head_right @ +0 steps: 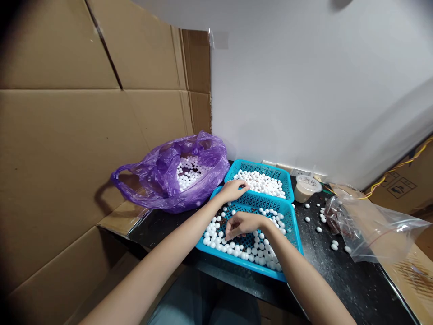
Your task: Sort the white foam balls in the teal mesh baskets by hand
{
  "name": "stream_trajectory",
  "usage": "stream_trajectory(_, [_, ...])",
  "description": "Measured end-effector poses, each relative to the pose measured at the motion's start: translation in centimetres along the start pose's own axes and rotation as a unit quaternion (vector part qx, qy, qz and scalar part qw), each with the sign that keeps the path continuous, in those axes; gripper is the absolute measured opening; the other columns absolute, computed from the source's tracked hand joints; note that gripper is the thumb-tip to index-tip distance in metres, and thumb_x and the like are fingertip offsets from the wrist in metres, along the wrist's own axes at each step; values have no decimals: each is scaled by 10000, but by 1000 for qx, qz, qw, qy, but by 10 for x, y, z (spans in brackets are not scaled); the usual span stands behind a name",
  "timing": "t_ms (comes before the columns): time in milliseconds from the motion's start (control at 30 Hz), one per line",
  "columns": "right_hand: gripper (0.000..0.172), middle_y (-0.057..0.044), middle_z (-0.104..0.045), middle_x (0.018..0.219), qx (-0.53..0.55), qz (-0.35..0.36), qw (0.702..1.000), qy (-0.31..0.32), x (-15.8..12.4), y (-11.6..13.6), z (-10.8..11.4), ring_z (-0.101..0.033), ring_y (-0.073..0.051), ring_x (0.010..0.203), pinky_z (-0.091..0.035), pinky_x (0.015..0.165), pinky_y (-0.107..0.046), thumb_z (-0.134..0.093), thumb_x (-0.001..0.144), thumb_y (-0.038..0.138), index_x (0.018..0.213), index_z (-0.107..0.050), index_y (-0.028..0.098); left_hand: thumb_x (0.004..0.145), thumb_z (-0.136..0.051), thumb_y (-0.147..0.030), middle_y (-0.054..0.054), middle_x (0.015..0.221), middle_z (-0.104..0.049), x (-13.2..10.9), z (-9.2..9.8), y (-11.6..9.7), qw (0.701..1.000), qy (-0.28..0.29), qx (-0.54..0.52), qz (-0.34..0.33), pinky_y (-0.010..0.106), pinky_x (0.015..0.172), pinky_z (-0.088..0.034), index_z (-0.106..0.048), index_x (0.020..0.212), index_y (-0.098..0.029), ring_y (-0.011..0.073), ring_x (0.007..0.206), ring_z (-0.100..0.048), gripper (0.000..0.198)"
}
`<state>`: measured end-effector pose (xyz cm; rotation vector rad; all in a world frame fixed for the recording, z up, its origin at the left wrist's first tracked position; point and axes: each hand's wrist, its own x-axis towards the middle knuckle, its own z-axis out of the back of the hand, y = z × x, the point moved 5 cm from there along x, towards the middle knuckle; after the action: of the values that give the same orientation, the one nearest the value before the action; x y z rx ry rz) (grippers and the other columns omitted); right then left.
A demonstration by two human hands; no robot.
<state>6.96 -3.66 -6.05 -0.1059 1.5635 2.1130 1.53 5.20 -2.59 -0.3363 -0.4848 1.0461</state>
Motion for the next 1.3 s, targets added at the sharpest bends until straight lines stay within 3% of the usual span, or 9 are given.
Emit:
stream_trajectory(400, [329, 18, -547, 608, -21, -9, 1000, 4, 4, -2, 0, -429, -54, 483, -332, 441, -163, -628, 666, 426, 786, -627, 120, 793, -429, -357, 11, 967, -641, -1, 0, -1, 1000, -2, 1, -3, 277, 847, -389, -622, 908, -210, 167, 911, -551, 268])
stream_trajectory(1300, [273, 15, -551, 585, 37, -50, 998, 14, 9, -2, -1, -491, -76, 530, -314, 455, -171, -647, 628, 360, 728, -625, 107, 791, -426, -346, 6, 961, -641, 1, -2, 0, 1000, -1, 7, -7, 285, 839, -396, -620, 901, -212, 168, 909, -554, 260])
